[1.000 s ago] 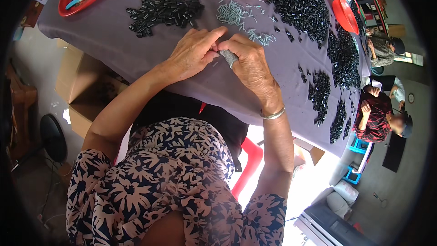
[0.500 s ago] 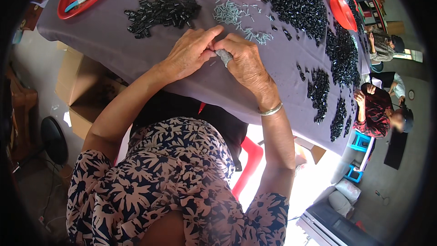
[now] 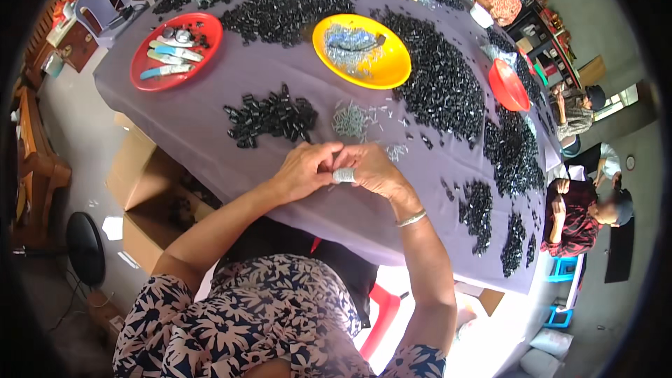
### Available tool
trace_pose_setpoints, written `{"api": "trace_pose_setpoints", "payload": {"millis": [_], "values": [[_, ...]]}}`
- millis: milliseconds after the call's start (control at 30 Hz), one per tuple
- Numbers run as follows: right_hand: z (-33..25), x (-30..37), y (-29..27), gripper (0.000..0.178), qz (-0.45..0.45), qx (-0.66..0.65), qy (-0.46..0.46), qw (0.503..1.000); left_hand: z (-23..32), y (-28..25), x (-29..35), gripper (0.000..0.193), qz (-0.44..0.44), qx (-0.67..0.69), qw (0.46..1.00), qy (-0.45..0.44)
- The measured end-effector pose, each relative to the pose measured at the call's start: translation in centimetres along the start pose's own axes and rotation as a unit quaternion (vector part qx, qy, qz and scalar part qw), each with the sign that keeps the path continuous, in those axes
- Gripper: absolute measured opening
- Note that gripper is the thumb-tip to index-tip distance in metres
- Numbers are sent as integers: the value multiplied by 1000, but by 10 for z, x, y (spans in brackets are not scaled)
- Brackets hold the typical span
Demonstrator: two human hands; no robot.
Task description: Manual assembly of small black plastic parts with grey plastic inserts at a workstation.
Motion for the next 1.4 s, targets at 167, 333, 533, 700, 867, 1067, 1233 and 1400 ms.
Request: {"api": "trace_pose_setpoints", "payload": {"millis": [167, 333, 533, 700, 867, 1067, 1233, 1400], "values": [[12, -8, 4, 17, -73, 51, 95, 991, 4, -2, 4, 59, 7, 39, 999, -18], [26, -13, 0, 21, -120, 65, 140, 981, 0, 5, 9, 62, 15, 31, 999, 31], [8, -17, 5, 18, -155, 100, 163, 969, 0, 1, -1, 58, -14, 71, 997, -2], [13, -35, 7, 21, -172, 214, 144, 951, 1, -4, -3, 60, -5, 45, 999, 7], [10, -27, 8, 22, -165, 223, 99, 956, -4, 10, -1, 57, -50, 43, 997, -29], [19, 0, -13, 22, -15, -49, 69, 996, 1, -1, 2, 34, -2, 3, 1000, -11], [-3, 70, -77, 12, 231, -88, -141, 959, 1, -38, 12, 19, 152, -114, 982, -6], [24, 119, -180, 12, 390, 298, -9, 871, -8, -61, 7, 22, 220, -130, 966, -37]]}}
Point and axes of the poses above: each hand's wrist, its own x-axis away from the middle knuckle, its own y-axis out of the palm, z = x × y, the point moved 9 cm from there along -x, towards the middle knuckle, and after that the axes turned 10 degrees about -y, right-handed, at the moved point
